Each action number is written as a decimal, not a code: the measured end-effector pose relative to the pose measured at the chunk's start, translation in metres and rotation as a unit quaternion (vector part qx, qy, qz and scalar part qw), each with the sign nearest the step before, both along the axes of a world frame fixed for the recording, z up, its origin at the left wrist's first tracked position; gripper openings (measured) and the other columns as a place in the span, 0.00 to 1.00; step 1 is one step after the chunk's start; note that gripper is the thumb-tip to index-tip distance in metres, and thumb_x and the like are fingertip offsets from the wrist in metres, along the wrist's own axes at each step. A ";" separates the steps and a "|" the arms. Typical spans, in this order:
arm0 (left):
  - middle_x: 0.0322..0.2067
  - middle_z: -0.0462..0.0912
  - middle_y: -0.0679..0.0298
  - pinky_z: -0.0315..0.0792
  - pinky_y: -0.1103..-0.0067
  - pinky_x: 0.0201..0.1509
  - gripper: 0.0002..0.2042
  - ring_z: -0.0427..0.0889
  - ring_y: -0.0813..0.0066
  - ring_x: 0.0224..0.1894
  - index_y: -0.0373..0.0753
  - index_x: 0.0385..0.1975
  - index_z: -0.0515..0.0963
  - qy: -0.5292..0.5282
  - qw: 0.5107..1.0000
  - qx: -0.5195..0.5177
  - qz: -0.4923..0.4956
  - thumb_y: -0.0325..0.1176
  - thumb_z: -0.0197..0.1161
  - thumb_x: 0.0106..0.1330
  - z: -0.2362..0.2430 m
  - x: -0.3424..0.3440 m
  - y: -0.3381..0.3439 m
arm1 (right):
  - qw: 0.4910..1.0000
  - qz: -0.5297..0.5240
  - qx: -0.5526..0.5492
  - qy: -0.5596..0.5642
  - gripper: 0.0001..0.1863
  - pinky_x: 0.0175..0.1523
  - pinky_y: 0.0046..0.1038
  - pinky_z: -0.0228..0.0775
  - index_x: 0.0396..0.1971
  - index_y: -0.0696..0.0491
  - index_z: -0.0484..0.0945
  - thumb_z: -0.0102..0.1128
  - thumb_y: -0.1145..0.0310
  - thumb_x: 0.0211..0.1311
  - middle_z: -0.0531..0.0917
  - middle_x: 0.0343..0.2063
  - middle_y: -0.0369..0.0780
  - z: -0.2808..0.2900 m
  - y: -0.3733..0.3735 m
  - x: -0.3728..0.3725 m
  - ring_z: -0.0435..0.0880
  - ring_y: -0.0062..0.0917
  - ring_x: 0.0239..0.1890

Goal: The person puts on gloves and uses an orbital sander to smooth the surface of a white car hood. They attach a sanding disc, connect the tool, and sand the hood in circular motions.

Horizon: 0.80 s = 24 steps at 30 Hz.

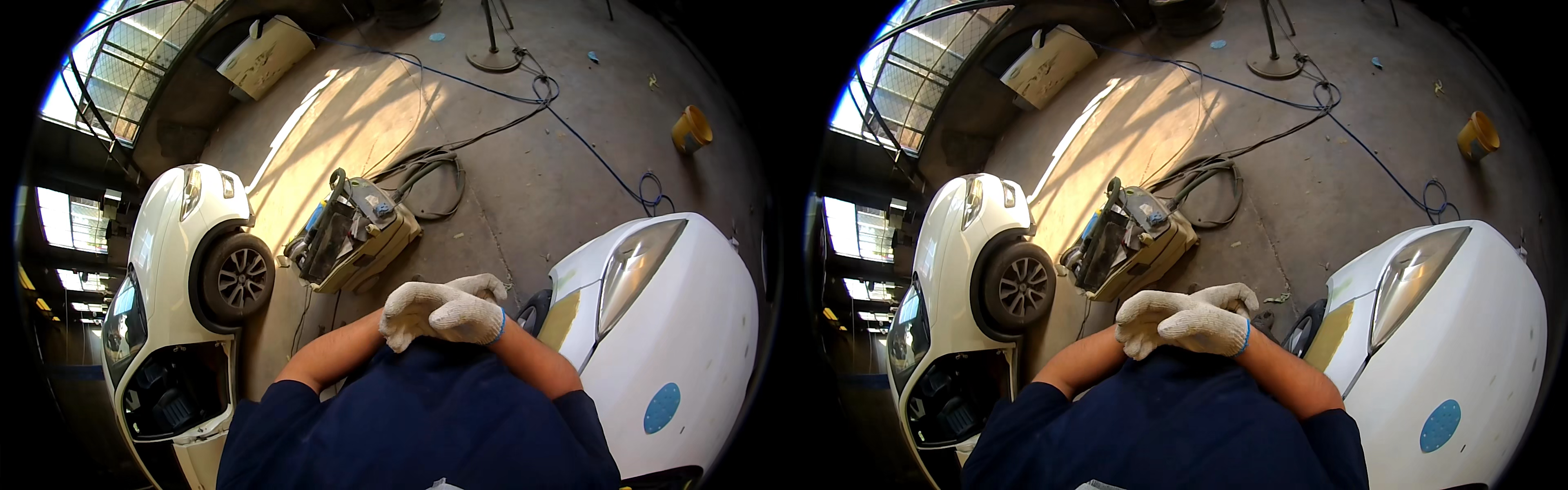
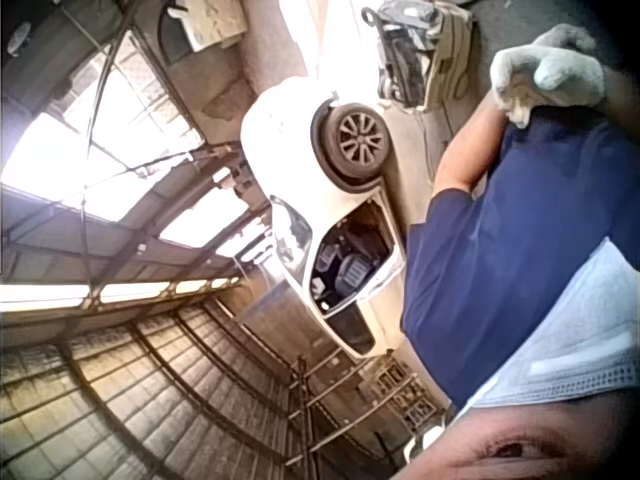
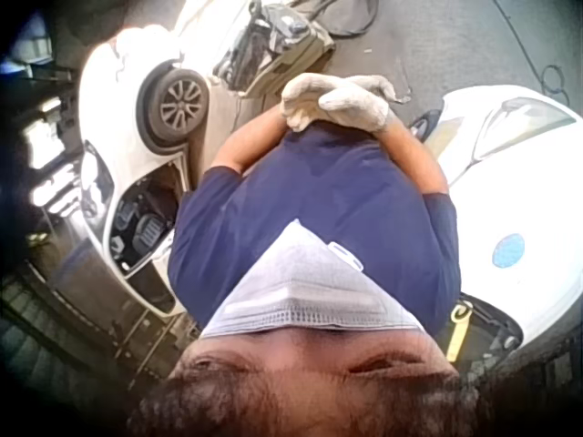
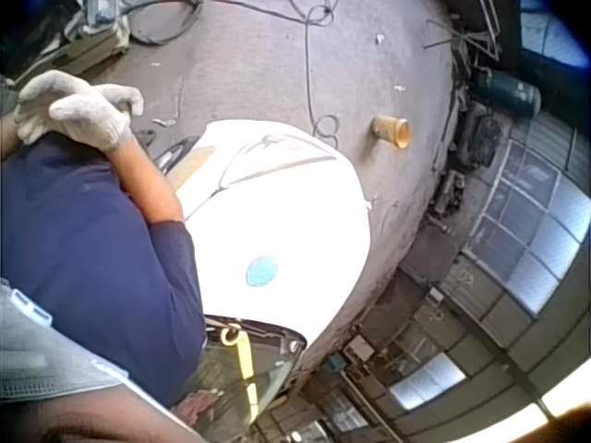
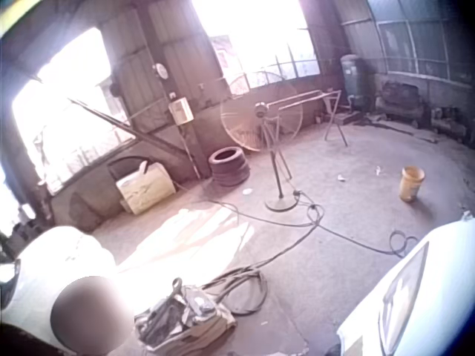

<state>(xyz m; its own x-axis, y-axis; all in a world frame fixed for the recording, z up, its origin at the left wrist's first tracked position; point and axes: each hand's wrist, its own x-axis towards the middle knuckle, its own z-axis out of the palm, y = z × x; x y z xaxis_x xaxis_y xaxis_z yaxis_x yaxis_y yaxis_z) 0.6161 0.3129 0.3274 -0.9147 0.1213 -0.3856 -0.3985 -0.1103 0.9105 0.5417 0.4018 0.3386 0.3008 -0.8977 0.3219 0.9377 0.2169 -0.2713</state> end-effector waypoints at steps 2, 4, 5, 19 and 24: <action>0.44 0.76 0.65 0.71 0.83 0.50 0.14 0.74 0.83 0.50 0.39 0.54 0.72 0.002 1.000 -0.009 -0.002 0.37 0.57 0.73 0.001 0.000 -0.002 | 0.999 0.025 -0.022 0.003 0.30 0.64 0.36 0.69 0.62 0.58 0.73 0.65 0.60 0.62 0.80 0.53 0.43 0.018 -0.006 -0.004 0.79 0.32 0.58; 0.44 0.76 0.65 0.71 0.84 0.49 0.14 0.74 0.84 0.50 0.39 0.54 0.72 0.004 1.000 -0.013 -0.004 0.37 0.57 0.73 0.000 0.000 -0.005 | 0.998 0.044 -0.031 0.014 0.30 0.67 0.35 0.67 0.63 0.59 0.71 0.65 0.60 0.64 0.80 0.54 0.42 0.028 -0.011 -0.003 0.78 0.31 0.60; 0.44 0.76 0.65 0.71 0.84 0.49 0.14 0.74 0.84 0.50 0.39 0.54 0.72 0.006 1.000 -0.015 -0.006 0.37 0.57 0.73 0.000 0.000 -0.005 | 0.998 0.050 -0.029 0.024 0.33 0.68 0.36 0.66 0.64 0.59 0.69 0.65 0.58 0.63 0.78 0.56 0.44 0.030 -0.013 -0.001 0.76 0.32 0.61; 0.43 0.80 0.64 0.73 0.77 0.51 0.17 0.78 0.74 0.45 0.41 0.51 0.75 -0.010 0.978 -0.121 0.168 0.44 0.59 0.69 -0.051 0.040 -0.081 | 0.994 -0.006 0.024 -0.110 0.35 0.62 0.40 0.72 0.66 0.60 0.67 0.53 0.46 0.72 0.77 0.56 0.49 -0.004 -0.099 0.036 0.79 0.38 0.57; 0.43 0.85 0.56 0.76 0.67 0.55 0.16 0.83 0.57 0.47 0.41 0.44 0.82 -0.106 0.855 -0.493 0.120 0.45 0.60 0.66 -0.101 0.153 -0.167 | 0.956 -0.089 0.260 -0.103 0.17 0.51 0.34 0.76 0.46 0.54 0.81 0.61 0.56 0.69 0.82 0.40 0.41 -0.024 -0.158 0.037 0.81 0.31 0.43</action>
<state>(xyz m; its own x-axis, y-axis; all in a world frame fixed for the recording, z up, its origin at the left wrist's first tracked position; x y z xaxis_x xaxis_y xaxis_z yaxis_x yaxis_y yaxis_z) 0.7691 0.1460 0.2260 -0.7637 -0.5408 -0.3525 -0.6406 0.5671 0.5178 0.5791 0.2438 0.3151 0.1069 -0.9835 -0.1458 0.9942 0.1043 0.0252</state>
